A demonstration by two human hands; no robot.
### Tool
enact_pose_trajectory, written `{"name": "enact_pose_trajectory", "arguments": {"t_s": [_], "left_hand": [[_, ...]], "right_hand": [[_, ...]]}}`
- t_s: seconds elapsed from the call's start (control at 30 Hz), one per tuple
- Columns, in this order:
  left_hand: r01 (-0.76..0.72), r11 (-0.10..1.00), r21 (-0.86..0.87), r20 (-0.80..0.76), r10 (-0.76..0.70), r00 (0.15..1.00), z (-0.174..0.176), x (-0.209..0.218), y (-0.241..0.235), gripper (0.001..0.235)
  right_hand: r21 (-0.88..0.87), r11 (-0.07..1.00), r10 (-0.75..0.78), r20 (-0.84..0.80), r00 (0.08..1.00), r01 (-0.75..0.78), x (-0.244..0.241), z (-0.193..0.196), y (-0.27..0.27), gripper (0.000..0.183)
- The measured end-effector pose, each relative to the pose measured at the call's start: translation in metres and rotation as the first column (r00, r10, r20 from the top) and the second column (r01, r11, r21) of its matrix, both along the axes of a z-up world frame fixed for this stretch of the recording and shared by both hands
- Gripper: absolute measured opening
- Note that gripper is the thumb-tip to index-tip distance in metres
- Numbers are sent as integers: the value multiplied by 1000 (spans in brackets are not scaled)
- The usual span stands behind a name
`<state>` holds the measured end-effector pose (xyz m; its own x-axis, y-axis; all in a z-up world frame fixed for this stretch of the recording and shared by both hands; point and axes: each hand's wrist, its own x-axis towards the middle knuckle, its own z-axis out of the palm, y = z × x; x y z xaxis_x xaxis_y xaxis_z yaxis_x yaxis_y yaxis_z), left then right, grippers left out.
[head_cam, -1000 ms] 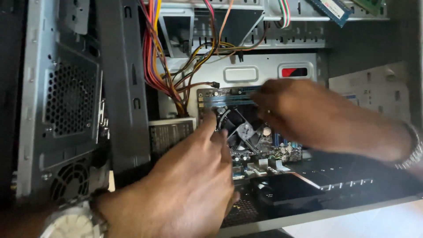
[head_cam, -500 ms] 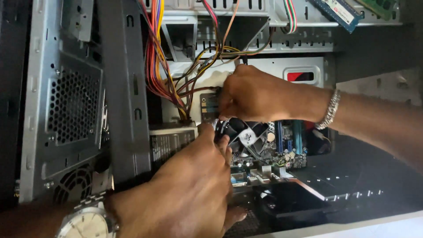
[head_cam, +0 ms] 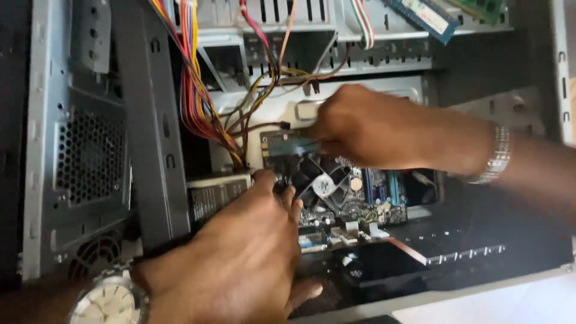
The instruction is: The person installs a CPU fan onto the motherboard, then inserts a RAM stick into a memory slot. They proceed to connect various power and data cables to the motherboard and other components inside the open computer case.
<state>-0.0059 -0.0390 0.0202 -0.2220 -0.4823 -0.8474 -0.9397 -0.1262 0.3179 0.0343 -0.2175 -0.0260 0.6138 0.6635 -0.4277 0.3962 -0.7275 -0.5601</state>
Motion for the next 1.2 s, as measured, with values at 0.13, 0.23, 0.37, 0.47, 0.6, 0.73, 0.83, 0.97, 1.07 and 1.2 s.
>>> {"name": "enact_pose_trajectory", "arguments": {"t_s": [0.13,0.23,0.37,0.47,0.6,0.73,0.83,0.97,1.07,1.2], "left_hand": [[-20,980,-199,126,45,991,-7,-11,8,90],[-76,956,-282,165,127,978,-19,-21,13,85],[-84,907,-413,229,193,954,-12,-22,16,85],[-151,660,-736,149,376,915,-29,-27,28,75],[-121,830,-545,237,290,927,-12,-30,22,79],[-106,879,-465,278,259,925,-8,-31,19,84],[-106,878,-466,284,262,922,-10,-33,21,82],[-109,882,-459,296,267,917,-8,-32,21,80],[-90,880,-467,290,248,924,-13,-31,22,83],[-75,858,-508,295,255,921,-21,-31,26,85]], "right_hand": [[-264,965,-7,11,1000,10,-16,1,-19,16],[-313,950,19,-5,1000,-20,-23,-18,-29,11],[-402,901,234,134,963,-163,-25,-45,-33,13],[-399,900,294,259,920,-176,-19,-56,-31,12],[-478,872,205,161,966,-106,-17,-28,-16,21],[-467,882,147,128,981,-71,-17,-27,-18,21],[-418,906,122,116,986,-63,-20,-23,-17,21],[-370,921,198,184,963,-119,-13,-40,-27,19],[-408,913,48,92,995,-7,-18,-16,-16,26],[-424,905,3,38,999,14,-16,-6,-11,20]]}}
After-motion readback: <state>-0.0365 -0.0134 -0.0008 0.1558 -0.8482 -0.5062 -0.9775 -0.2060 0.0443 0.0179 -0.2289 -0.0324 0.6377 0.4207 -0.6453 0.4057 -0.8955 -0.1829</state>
